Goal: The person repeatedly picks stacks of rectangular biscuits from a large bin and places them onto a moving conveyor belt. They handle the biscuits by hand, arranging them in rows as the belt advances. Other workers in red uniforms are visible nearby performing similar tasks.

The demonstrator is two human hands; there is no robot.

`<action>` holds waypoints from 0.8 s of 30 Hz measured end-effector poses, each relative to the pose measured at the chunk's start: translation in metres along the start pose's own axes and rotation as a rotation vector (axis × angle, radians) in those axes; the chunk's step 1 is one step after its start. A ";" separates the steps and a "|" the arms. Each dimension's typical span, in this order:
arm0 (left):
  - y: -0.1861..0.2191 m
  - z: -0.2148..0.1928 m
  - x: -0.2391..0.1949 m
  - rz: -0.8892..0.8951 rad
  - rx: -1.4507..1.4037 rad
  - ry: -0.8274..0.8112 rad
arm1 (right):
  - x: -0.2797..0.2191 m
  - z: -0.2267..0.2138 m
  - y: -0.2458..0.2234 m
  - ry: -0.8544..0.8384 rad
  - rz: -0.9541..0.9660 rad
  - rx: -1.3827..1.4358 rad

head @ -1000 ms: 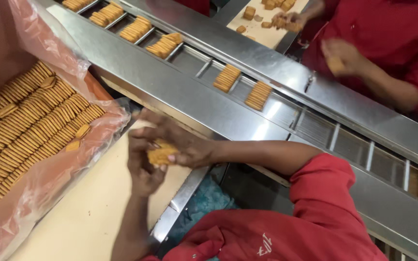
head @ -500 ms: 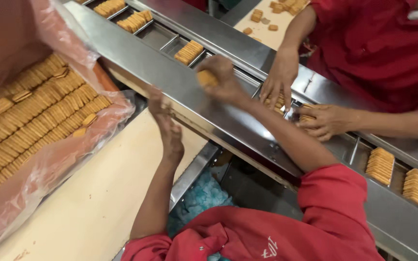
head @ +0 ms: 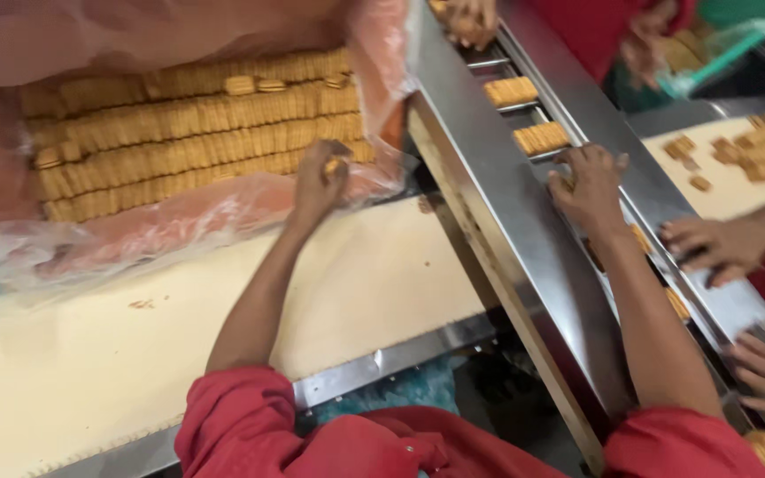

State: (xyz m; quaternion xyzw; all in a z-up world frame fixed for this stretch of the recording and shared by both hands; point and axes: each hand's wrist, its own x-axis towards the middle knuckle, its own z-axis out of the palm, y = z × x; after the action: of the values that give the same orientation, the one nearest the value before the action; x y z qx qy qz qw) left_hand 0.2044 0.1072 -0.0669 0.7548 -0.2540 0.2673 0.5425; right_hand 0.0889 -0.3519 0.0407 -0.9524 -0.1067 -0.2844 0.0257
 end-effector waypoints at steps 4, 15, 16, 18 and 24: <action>-0.108 -0.086 0.036 -0.069 0.484 0.099 | 0.031 0.000 -0.117 -0.052 -0.225 0.167; -0.220 -0.297 0.017 -0.350 0.994 0.147 | 0.031 0.007 -0.215 -0.347 -0.599 0.153; -0.219 -0.298 0.009 -0.327 0.972 0.132 | 0.032 0.009 -0.213 -0.351 -0.615 0.149; -0.213 -0.299 0.005 -0.316 0.943 0.094 | 0.030 0.011 -0.214 -0.378 -0.599 0.139; -0.195 -0.308 0.017 -0.347 0.947 -0.011 | 0.031 0.010 -0.215 -0.432 -0.575 0.101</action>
State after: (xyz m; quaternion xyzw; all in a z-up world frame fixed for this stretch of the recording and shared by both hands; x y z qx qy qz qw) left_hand 0.3084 0.4547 -0.1061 0.9507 0.0217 0.2549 0.1756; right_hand 0.0727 -0.1347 0.0470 -0.9192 -0.3869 -0.0665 -0.0316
